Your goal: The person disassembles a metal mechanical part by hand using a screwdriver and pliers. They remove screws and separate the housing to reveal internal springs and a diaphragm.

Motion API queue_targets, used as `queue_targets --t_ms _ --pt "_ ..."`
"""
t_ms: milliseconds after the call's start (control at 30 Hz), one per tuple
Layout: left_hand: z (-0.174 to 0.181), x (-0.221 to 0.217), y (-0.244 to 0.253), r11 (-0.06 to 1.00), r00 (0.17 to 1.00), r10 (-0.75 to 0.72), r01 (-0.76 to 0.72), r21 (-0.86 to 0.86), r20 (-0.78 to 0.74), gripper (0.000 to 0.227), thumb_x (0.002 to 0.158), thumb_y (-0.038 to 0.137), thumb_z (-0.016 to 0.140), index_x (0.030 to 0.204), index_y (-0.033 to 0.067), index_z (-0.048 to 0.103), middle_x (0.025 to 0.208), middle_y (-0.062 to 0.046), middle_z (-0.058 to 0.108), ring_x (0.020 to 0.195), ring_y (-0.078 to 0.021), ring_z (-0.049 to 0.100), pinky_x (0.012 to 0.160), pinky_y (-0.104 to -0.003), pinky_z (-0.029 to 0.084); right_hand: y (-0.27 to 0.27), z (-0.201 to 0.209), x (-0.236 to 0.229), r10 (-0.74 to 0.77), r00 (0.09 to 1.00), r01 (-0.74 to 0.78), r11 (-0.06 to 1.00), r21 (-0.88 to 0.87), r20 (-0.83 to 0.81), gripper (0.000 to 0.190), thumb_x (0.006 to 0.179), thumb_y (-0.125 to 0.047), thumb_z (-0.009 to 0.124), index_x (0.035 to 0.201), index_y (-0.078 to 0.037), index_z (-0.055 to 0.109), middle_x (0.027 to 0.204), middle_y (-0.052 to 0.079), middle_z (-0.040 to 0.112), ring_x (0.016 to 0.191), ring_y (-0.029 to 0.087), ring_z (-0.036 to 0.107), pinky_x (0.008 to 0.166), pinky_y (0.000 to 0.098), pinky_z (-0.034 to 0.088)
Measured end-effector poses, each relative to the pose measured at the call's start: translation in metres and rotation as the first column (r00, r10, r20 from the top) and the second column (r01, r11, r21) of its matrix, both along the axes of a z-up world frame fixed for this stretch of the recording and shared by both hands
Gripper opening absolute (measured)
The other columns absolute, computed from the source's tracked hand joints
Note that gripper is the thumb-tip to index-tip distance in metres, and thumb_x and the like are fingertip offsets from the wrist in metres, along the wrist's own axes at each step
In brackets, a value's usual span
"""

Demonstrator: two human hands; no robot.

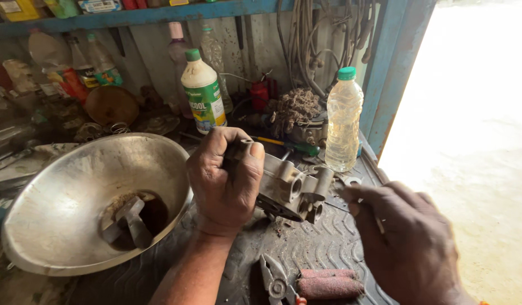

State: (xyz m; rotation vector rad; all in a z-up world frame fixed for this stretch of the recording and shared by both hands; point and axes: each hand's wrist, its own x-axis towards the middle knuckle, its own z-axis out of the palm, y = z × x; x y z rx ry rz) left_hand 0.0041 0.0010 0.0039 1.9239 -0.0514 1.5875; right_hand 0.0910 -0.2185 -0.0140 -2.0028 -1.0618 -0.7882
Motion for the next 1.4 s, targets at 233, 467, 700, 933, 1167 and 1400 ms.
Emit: queue_targets --t_ms 233,467,700,933,1167,1400 --pt "0.006 0.002 0.006 0.992 0.991 0.129 -0.129 0.004 0.031 0.013 0.101 0.017 0.066 0.095 0.0053 0.067 0.082 -0.003 0.067 0.072 -0.0123 0.063 0.067 -0.029 0.051 0.004 -0.001 -0.001 0.069 0.995 -0.072 0.996 -0.048 -0.078 0.009 0.084 -0.015 0.071 0.092 -0.011 0.071 0.081 0.005 0.075 0.077 0.025 0.073 0.082 0.0395 0.053" --pt "0.006 0.002 0.000 0.991 0.992 0.130 -0.130 -0.044 -0.004 0.014 0.098 0.017 0.067 0.092 0.0050 0.068 0.081 -0.003 0.067 0.067 -0.0115 0.063 0.062 -0.028 0.052 0.009 0.003 0.003 0.051 0.998 -0.048 0.997 -0.061 0.038 0.012 0.082 -0.018 0.074 0.092 -0.014 0.078 0.081 0.004 0.077 0.073 0.023 0.072 0.078 0.0369 0.052" --pt "0.012 0.002 0.000 0.980 0.982 0.188 -0.188 -0.058 0.002 0.014 0.096 0.018 0.072 0.092 0.0048 0.069 0.081 -0.003 0.068 0.068 -0.0114 0.065 0.063 -0.028 0.053 0.020 0.019 0.017 0.160 0.942 -0.112 0.979 -0.172 0.295 0.008 0.084 -0.014 0.073 0.091 -0.016 0.076 0.086 -0.001 0.076 0.077 0.017 0.071 0.091 0.0448 0.048" --pt "0.013 0.009 0.002 0.975 0.978 0.209 -0.210 -0.077 -0.013 0.013 0.094 0.019 0.074 0.091 0.0055 0.072 0.083 -0.003 0.072 0.069 -0.0108 0.070 0.064 -0.027 0.057 0.026 0.016 0.022 0.132 0.941 -0.081 0.982 -0.172 0.312 0.009 0.081 -0.014 0.074 0.090 -0.017 0.075 0.086 -0.003 0.075 0.081 0.016 0.070 0.095 0.0469 0.044" --pt "0.016 0.017 -0.003 0.976 0.979 0.202 -0.205 -0.075 -0.039 0.014 0.092 0.019 0.075 0.091 0.0051 0.073 0.082 -0.003 0.072 0.066 -0.0115 0.071 0.063 -0.027 0.057 0.027 0.019 0.026 0.151 0.923 -0.080 0.975 -0.207 0.353 0.009 0.082 -0.012 0.070 0.088 -0.016 0.075 0.081 -0.001 0.072 0.077 0.018 0.069 0.092 0.0475 0.042" --pt "0.020 0.021 -0.003 0.967 0.967 0.255 -0.254 0.022 -0.031 0.017 0.091 0.021 0.075 0.090 0.0049 0.073 0.082 -0.006 0.072 0.070 -0.0178 0.069 0.066 -0.032 0.055 0.025 0.020 0.031 0.167 0.939 -0.095 0.965 -0.243 0.299 0.004 0.083 -0.013 0.069 0.080 -0.014 0.071 0.069 0.001 0.063 0.070 0.019 0.067 0.085 0.0457 0.042"
